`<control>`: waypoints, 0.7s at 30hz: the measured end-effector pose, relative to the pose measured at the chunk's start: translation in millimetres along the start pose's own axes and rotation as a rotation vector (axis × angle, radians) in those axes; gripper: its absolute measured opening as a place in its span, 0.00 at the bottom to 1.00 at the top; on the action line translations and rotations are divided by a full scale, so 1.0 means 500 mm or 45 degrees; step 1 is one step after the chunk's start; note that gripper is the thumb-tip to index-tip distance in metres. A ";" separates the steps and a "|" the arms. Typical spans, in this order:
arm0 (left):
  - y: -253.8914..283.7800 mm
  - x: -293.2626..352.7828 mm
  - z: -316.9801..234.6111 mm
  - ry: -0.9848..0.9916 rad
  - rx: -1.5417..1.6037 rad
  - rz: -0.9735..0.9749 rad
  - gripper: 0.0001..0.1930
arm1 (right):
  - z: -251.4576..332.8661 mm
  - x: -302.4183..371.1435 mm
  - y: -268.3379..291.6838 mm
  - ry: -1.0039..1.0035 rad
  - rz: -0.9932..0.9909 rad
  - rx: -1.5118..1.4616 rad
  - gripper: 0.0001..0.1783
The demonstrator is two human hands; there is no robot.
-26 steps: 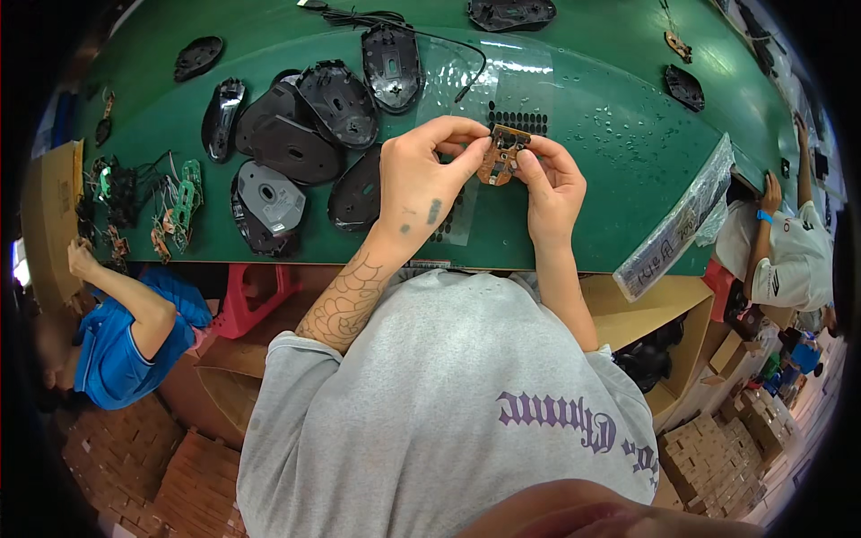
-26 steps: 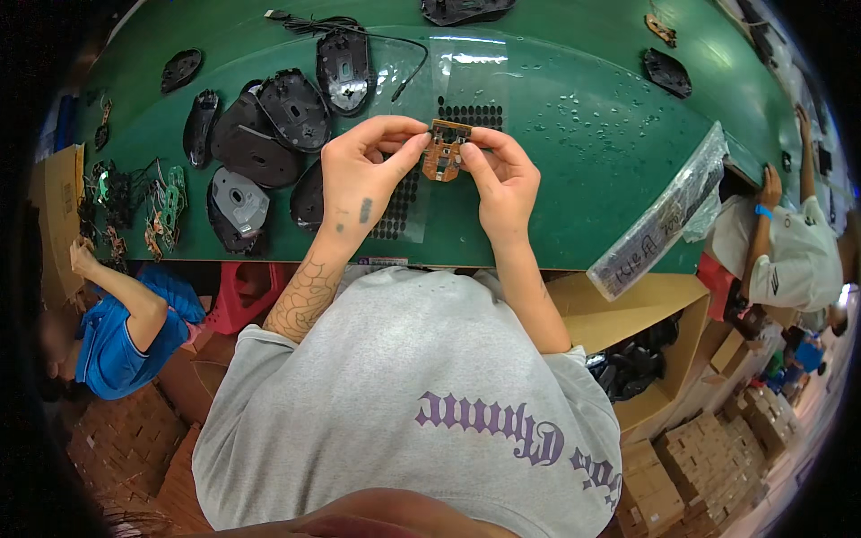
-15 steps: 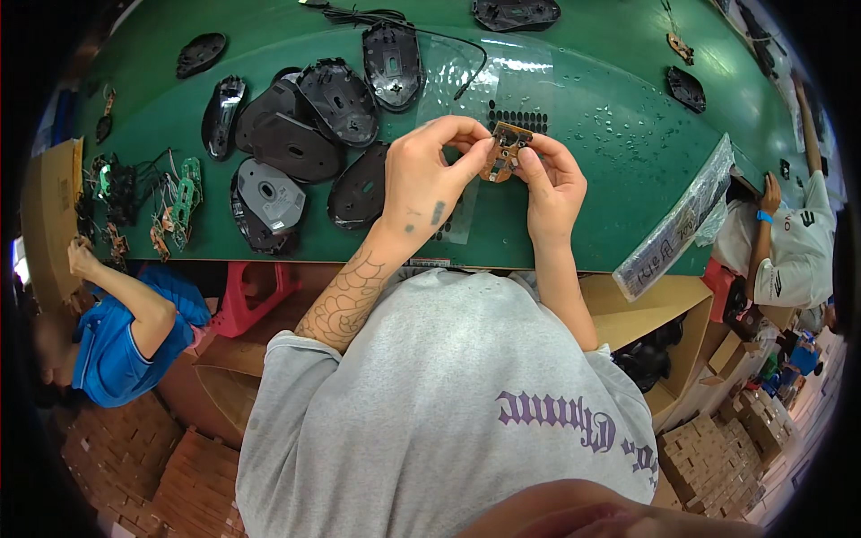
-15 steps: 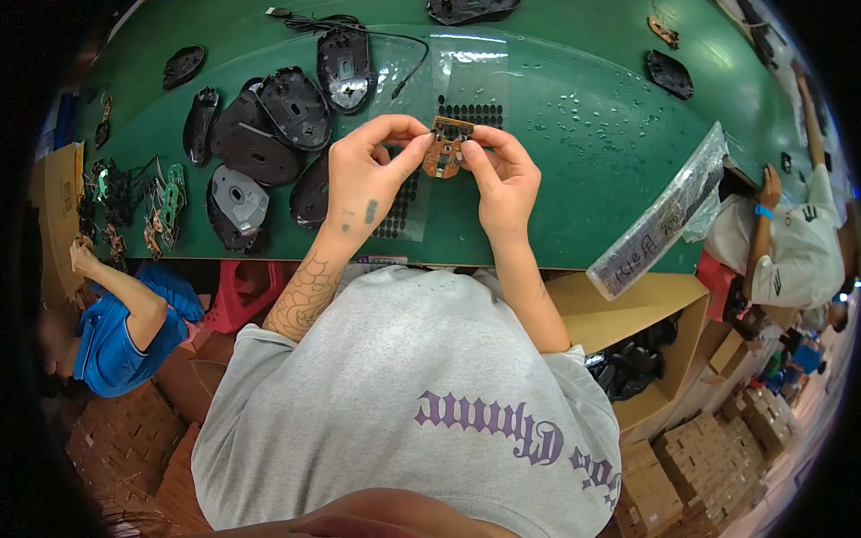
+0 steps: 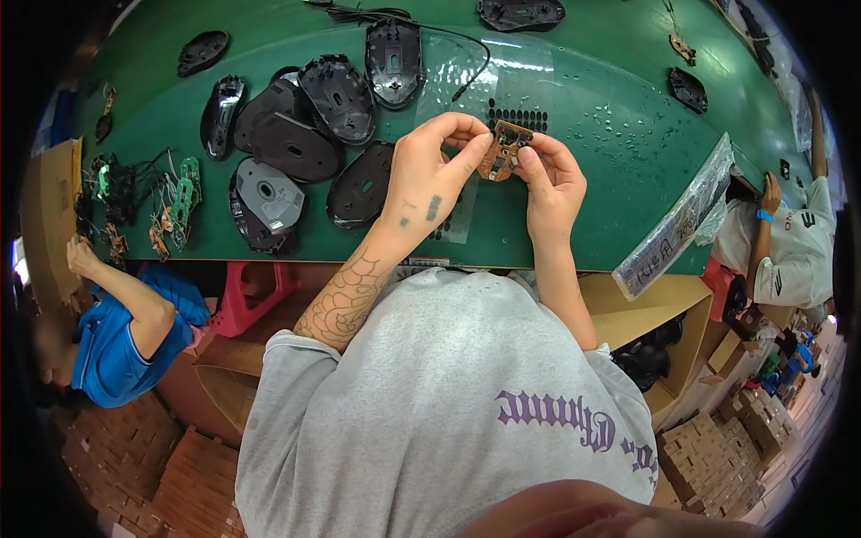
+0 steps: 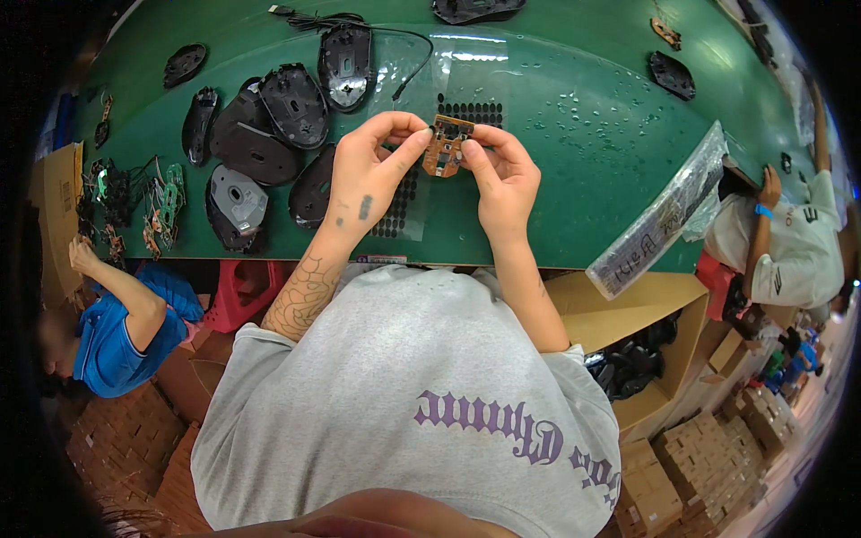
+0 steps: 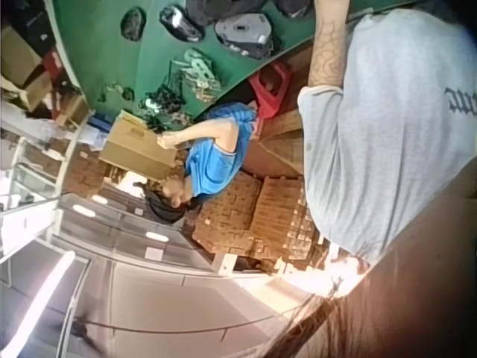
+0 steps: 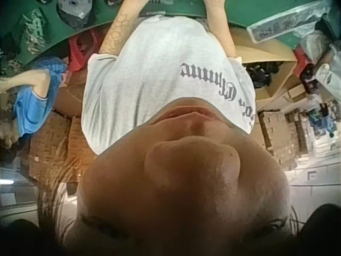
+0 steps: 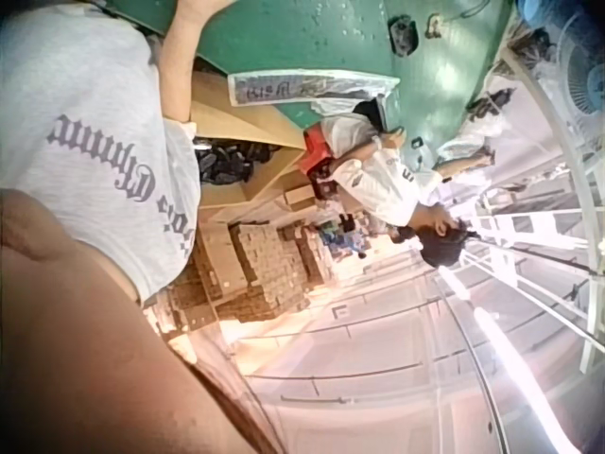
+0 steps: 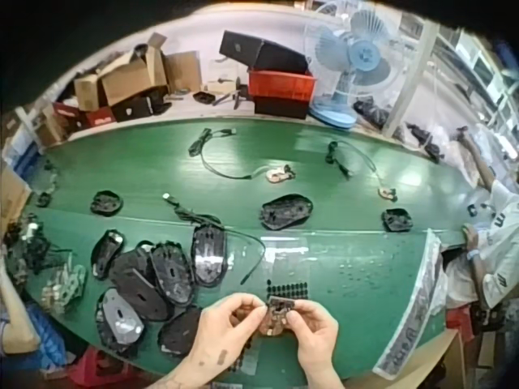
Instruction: Assembling computer mice by placing circuit boards into bottom shells and organizing components.
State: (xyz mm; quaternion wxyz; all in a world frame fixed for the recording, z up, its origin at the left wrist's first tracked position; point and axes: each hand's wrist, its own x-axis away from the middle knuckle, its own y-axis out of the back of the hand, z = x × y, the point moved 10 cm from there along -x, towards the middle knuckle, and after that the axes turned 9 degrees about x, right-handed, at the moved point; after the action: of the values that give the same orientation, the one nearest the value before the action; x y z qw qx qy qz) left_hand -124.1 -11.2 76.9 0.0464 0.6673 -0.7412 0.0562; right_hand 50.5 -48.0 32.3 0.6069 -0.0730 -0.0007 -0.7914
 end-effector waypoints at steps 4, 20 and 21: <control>0.000 0.001 0.003 0.008 0.019 -0.005 0.04 | 0.001 0.001 0.001 -0.003 -0.005 0.005 0.14; 0.035 -0.046 -0.027 0.043 0.223 0.109 0.07 | -0.004 -0.002 0.000 -0.038 0.029 0.185 0.13; 0.050 -0.062 -0.053 -0.007 0.246 0.127 0.06 | 0.009 0.001 -0.014 0.007 0.061 0.154 0.13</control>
State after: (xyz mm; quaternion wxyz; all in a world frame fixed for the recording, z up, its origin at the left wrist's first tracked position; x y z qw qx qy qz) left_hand -145.7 25.6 97.9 -0.0230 0.6310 -0.7648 0.1278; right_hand 44.1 -46.0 37.2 0.6291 -0.0340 -0.0451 -0.7753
